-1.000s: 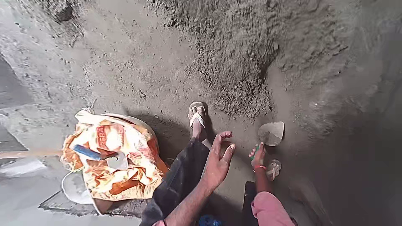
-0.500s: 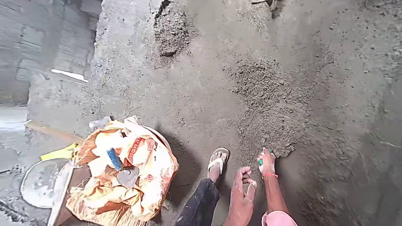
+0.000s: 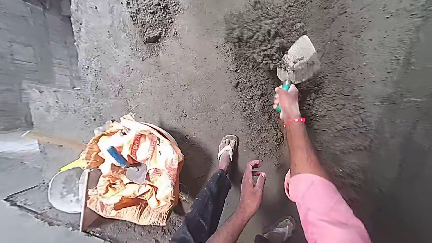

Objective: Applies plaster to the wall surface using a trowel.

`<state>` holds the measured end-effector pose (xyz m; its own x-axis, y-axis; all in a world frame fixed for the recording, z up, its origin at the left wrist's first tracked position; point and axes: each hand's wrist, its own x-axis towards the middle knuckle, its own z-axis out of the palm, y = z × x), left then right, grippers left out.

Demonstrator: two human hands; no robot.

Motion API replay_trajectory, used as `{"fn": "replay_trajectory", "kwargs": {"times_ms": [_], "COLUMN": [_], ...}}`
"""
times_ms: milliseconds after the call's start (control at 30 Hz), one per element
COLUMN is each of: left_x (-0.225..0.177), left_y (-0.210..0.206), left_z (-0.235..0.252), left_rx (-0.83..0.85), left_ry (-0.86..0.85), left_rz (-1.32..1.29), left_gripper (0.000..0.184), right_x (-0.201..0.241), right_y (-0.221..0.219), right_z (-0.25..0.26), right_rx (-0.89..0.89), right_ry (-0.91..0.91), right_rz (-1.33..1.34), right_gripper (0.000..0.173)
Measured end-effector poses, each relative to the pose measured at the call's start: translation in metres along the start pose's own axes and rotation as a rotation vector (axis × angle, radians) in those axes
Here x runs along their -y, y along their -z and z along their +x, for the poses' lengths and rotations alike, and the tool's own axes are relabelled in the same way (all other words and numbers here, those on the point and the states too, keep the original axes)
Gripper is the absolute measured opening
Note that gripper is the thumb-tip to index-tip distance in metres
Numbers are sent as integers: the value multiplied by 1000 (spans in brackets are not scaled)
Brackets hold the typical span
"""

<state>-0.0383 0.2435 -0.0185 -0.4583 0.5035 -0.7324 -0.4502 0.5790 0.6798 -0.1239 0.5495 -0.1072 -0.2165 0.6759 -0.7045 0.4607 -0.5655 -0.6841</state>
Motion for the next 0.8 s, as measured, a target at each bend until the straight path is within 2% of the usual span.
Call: {"fn": "replay_trajectory", "kwargs": {"times_ms": [67,100,167,200,233,300,367,433,500,533,567,633,667,700,733,767,800], "left_x": [0,-1,-4,-6,-8,-12,-15,-19,-24,-28,-33,-44,-49,-53,-57,-59,-62], "left_y": [-5,-5,-4,-4,-2,0,3,8,14,18,21,29,33,38,45,50,54], "left_z": [1,2,-1,-1,-1,-3,-2,5,9,12,15,22,27,34,41,45,45], "left_rx": [19,27,41,46,50,66,73,66,54,47,35,-23,-69,-122,-173,-215,-244], "left_ry": [-12,-21,-32,-41,-45,-35,-10,0,1,-6,-17,-58,-82,-102,-113,-115,-107], "left_rz": [25,30,29,29,31,23,-1,-21,-32,-36,-38,-42,-43,-48,-55,-70,-87], "left_gripper": [47,47,47,46,45,43,43,43,42,42,43,45,46,47,48,48,49], "right_x": [-46,-85,-182,-231,-278,-360,-424,-463,-460,-428,-368,-210,-163,-145,-155,-193,-207], "right_y": [37,55,92,106,116,124,117,89,48,25,4,-26,-41,-62,-84,-105,-119], "right_z": [-31,-41,-71,-93,-119,-186,-248,-280,-288,-277,-259,-201,-172,-144,-120,-97,-71], "right_rx": [-12,-29,-82,-129,-184,-316,-419,-428,-372,-359,-354,-377,-386,-407,-378,-318,-284], "right_ry": [38,23,-93,-177,-274,-463,-591,-638,-559,-512,-512,-776,-836,-781,-616,-324,-253], "right_rz": [104,117,100,112,151,241,303,397,502,555,570,446,418,441,523,596,457], "right_gripper": [32,37,49,49,42,30,44,53,49,43,37,29,26,24,21,27,38]}}
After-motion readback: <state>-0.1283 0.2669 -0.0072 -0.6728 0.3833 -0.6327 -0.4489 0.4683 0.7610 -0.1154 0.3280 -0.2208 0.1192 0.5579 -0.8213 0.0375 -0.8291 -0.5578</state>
